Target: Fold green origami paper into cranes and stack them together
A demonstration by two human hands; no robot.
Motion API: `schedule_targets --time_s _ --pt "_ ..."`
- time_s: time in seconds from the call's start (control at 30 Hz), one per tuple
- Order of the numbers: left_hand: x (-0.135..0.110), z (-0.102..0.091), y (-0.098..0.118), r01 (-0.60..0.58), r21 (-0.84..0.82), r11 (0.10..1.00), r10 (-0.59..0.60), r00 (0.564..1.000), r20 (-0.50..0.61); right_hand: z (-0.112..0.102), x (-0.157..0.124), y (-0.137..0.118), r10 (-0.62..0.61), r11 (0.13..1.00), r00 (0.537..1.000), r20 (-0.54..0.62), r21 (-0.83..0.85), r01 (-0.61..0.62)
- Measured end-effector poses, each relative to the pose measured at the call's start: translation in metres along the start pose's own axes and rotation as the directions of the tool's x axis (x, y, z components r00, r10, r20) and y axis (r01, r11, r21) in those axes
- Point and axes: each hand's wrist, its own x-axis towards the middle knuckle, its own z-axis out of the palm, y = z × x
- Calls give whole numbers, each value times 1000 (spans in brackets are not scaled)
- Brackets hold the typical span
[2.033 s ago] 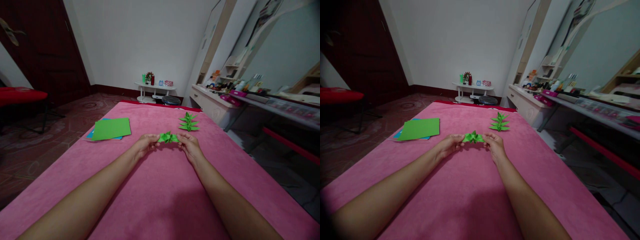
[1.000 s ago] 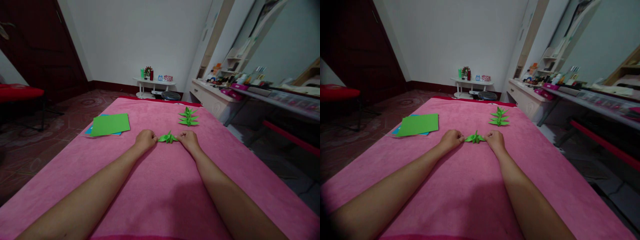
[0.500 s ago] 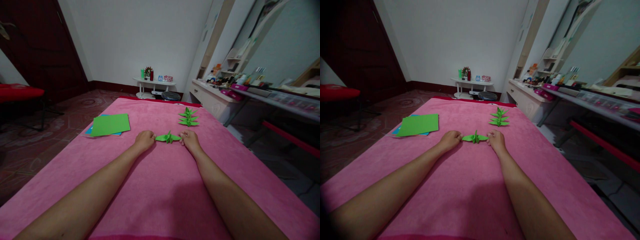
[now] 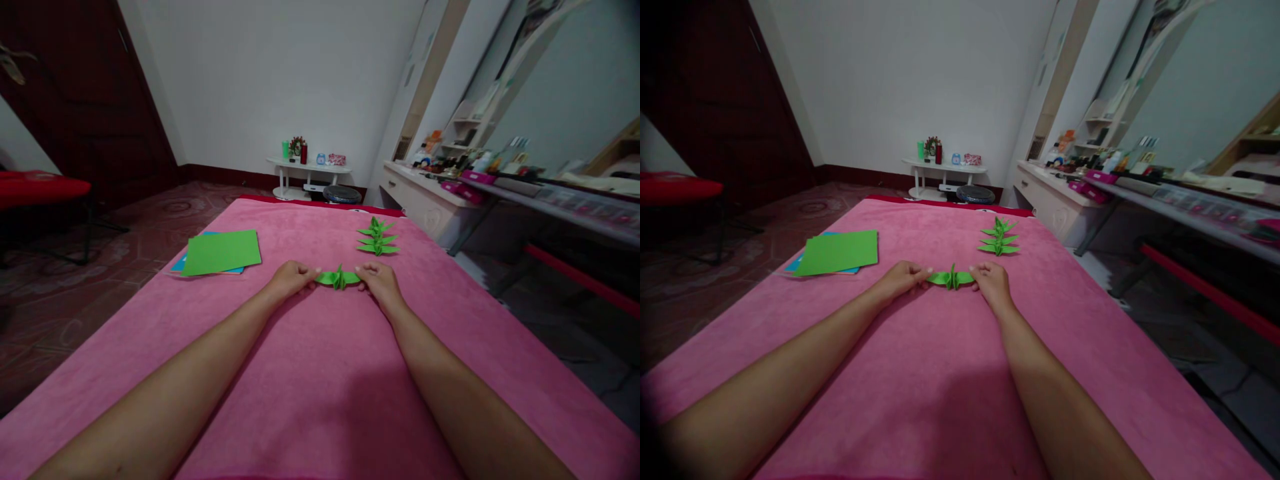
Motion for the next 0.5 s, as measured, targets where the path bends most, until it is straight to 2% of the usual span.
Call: schedule_targets --time_s 0.13,0.37,0.43,0.5 --pt "-6 3 7 -5 -122 993 15 997 78 3 -3 -6 52 993 997 58 103 -58" --pt "-16 -1 21 51 -316 947 -5 990 142 -1 -5 -17 141 953 955 260 225 -202" --pt "-17 -1 22 82 -407 910 -11 985 174 -3 -6 -19 145 942 945 293 252 -223" --pt "-17 0 24 140 -557 819 -15 975 223 -3 -8 -21 141 932 937 320 277 -235"
